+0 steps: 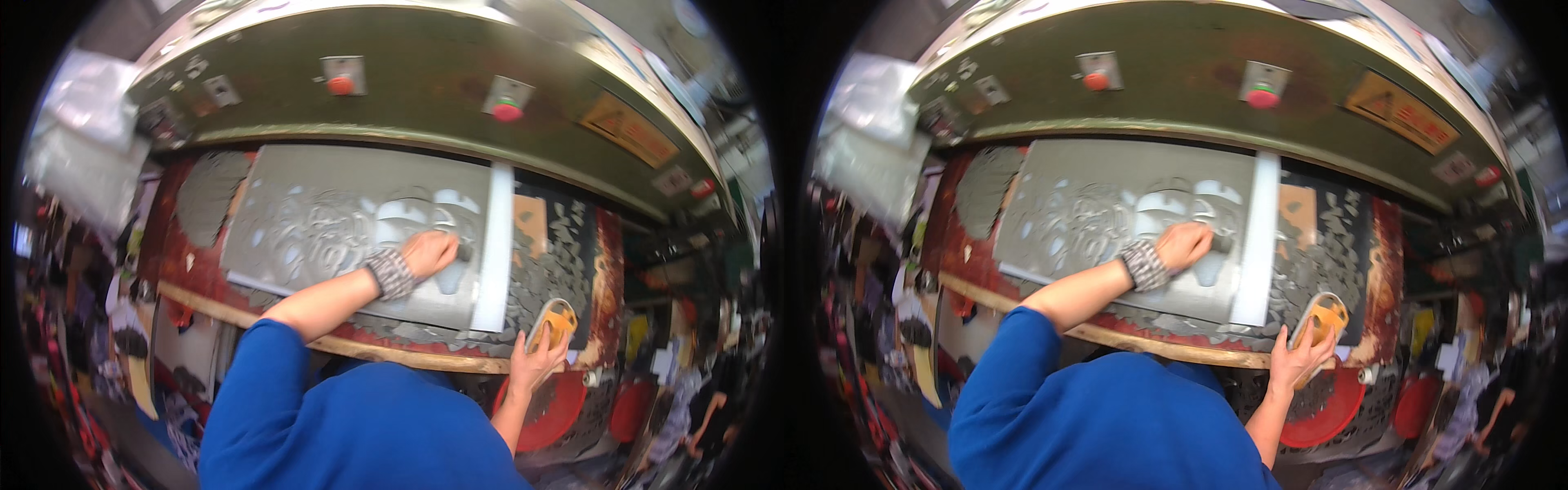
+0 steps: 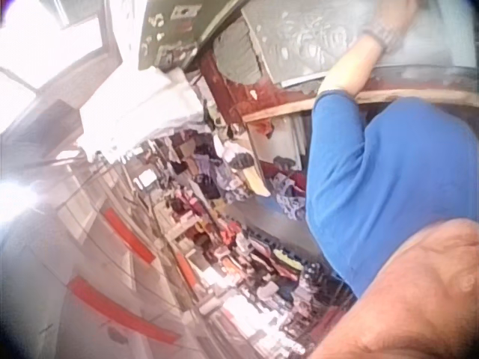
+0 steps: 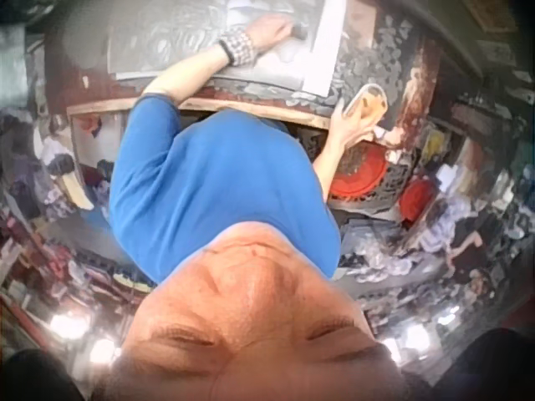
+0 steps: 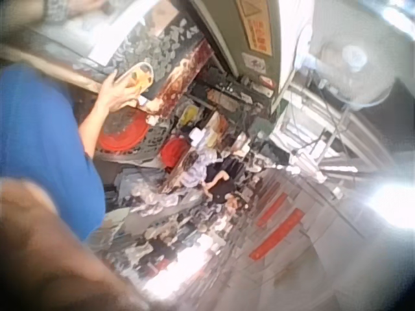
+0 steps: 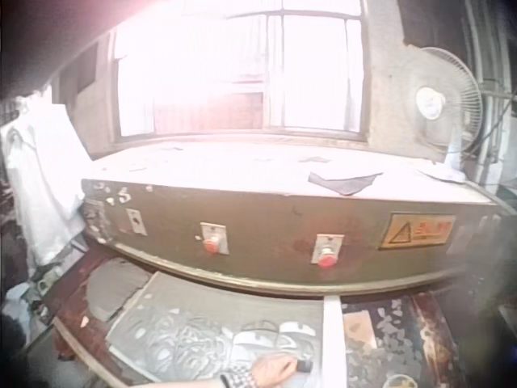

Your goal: The person places a flat gray sheet into a hydraulic press, closes the lid, and then removes the pressed decorative cutout. They repeat this cycle multiple times, stacking the finished cutouts on the workbench.

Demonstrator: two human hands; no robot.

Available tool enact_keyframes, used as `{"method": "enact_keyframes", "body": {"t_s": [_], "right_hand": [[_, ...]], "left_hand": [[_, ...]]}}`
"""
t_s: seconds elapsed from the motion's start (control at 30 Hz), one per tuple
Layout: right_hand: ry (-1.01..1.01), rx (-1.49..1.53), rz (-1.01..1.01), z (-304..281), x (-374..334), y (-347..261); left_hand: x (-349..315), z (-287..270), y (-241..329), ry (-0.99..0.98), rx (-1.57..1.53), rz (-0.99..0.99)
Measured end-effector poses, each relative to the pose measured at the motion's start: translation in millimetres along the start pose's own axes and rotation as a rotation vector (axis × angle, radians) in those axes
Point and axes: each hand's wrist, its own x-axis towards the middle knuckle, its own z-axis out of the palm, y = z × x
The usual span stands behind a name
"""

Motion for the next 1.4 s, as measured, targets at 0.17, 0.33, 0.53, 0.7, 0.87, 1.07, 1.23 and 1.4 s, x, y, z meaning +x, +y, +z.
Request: {"method": "enact_keyframes", "body": {"t_s": [0.17,0.33,0.53,0.7,0.87,1.07,1.23,1.4], "right_hand": [[-0.364,0.319,-0.029,26.2,15.1,-86.5],[-0.483,0.192,0.161,32.9,13.3,-108.2],[-0.646,1.014,0.458,31.2,7.3,-107.6],[-0.894,1.744,0.769,22.9,-39.3,-160.1],[-1.007,1.777,1.083,45.6,-67.6,-232.9],[-0.839,1.514,1.034,43.2,-75.8,-254.1],[-0.702,1.434,1.003,7.4,-88.5,-211.3],[-0.77,1.695,1.105,5.8,-103.5,-191.4]], "left_hand": [[79.4,-53.6,-32.7,1.019,-1.379,-0.91],[99.9,-223.7,-58.8,1.075,-0.943,-0.1],[19.7,-237.9,-49.4,0.17,0.05,0.382],[-90.9,-211.1,-67.8,-0.536,0.249,0.699],[-102.6,-214.4,-93.6,-0.582,0.277,0.839],[-93.7,-198.3,-82.9,-0.353,-0.088,0.582],[-45.3,-218.7,-65.7,0.148,-0.426,-0.317],[29.7,-276.3,-68.7,0.471,-1.038,-0.129]]}}
